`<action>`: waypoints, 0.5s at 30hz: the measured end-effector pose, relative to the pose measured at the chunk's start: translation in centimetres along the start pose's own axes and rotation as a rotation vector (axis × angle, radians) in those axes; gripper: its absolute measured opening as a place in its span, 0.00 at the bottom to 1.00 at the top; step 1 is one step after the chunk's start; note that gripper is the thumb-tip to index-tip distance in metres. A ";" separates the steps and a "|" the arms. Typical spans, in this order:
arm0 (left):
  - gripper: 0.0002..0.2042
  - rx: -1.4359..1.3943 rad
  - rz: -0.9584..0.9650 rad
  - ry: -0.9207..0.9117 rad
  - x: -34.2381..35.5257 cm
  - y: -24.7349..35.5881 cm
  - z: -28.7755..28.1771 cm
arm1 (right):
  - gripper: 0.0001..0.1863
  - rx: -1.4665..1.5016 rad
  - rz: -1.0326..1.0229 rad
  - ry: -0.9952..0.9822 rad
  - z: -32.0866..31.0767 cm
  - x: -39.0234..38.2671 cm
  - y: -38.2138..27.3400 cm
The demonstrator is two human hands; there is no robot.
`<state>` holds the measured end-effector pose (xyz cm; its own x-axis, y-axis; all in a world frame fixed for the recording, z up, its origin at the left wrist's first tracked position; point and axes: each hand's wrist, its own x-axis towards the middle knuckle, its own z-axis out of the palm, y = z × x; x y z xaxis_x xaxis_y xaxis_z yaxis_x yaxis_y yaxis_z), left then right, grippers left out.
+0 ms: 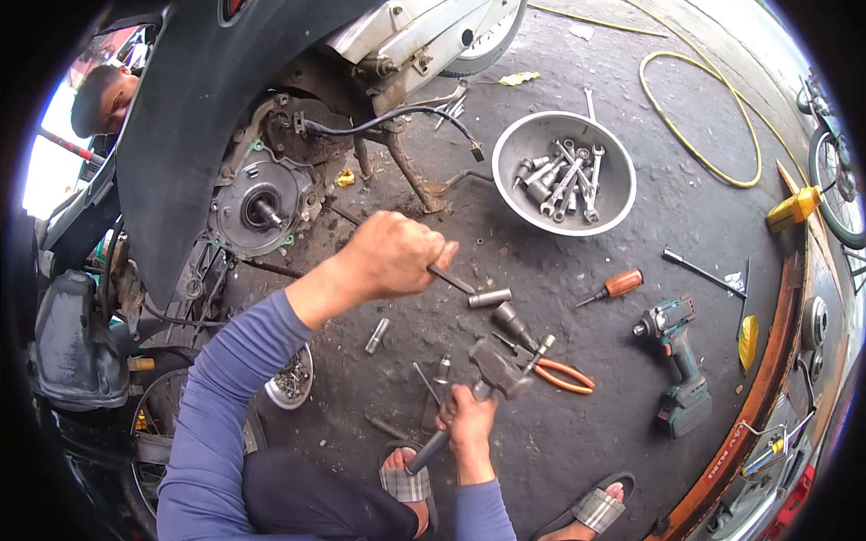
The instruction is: Disassembling and inspecting internal engine and transmission components of a motorcycle.
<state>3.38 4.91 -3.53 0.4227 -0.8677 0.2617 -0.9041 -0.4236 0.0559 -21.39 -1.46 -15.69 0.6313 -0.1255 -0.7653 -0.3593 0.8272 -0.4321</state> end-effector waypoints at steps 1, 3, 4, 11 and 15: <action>0.18 0.013 0.000 -0.042 0.1 0.6 0.2 | 0.12 0.022 -0.002 0.042 -0.8 -0.2 -0.2; 0.18 0.052 -0.028 -0.106 0.0 0.3 0.5 | 0.10 0.057 -0.024 0.062 -2.0 -0.5 -0.4; 0.18 0.053 -0.027 -0.103 -0.1 -0.3 0.5 | 0.10 0.057 -0.026 0.061 -2.0 -0.3 -0.5; 0.17 0.058 -0.077 -0.110 -0.9 -1.5 0.3 | 0.10 0.133 -0.123 -0.063 0.6 -0.8 -3.1; 0.17 0.060 -0.062 -0.107 -1.1 -1.4 0.0 | 0.12 0.226 -0.221 -0.192 3.3 -1.9 -5.3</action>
<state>4.16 6.44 -3.92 0.4850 -0.8607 0.1548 -0.8719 -0.4895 0.0102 -18.46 -3.78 -10.41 0.8020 -0.2275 -0.5523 -0.0525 0.8942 -0.4446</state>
